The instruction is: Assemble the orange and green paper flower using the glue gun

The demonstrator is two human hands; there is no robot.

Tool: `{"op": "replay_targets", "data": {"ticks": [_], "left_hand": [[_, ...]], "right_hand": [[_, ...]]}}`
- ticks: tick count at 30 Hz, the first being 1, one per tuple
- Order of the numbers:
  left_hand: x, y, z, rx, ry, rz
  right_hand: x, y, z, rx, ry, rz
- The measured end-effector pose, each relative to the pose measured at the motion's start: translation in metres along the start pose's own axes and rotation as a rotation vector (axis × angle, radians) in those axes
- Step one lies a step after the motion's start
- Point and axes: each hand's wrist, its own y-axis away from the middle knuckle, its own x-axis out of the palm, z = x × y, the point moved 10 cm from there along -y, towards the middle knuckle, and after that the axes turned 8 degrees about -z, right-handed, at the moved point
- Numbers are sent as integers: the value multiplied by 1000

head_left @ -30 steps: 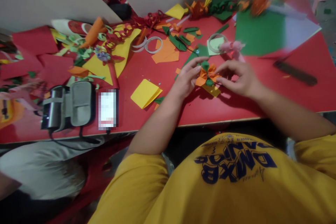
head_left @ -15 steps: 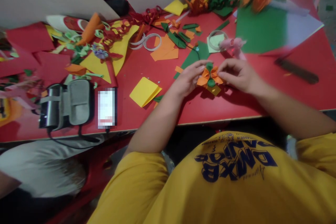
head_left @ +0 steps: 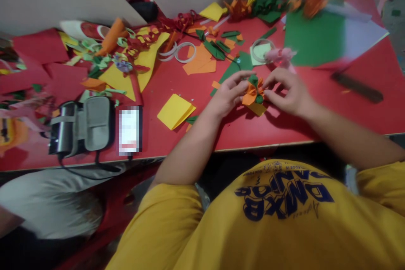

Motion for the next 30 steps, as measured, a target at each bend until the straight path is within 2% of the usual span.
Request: {"op": "replay_targets", "data": {"ticks": [4,9,13,16,20,22,26,28,30], "left_hand": [[-3,0,-1,40,-84,-23],[0,3,-10,157,-192,-27],[1,3,-15,210,-183,-15],[5,5,-22,241,-156,5],[8,11,-35,302,-131,3],[-1,10,-42,358,-111,-87],[-35,3,-50,443,21,-348],[-43,-3,-49,429,84,-394],[-42,-8,-48,406,109,-385]], "right_hand": [[-6,1,11,-131,137,-89],[-4,1,1,-102,247,-81],[-9,-1,-6,-104,217,-115],[-12,-6,-15,-74,117,-127],[-11,-11,-31,54,-92,-111],[-8,-13,-36,125,-240,-100],[-2,-12,-35,237,-543,-63],[1,-10,-39,339,-642,-54],[5,-6,-45,438,-666,-10]]}}
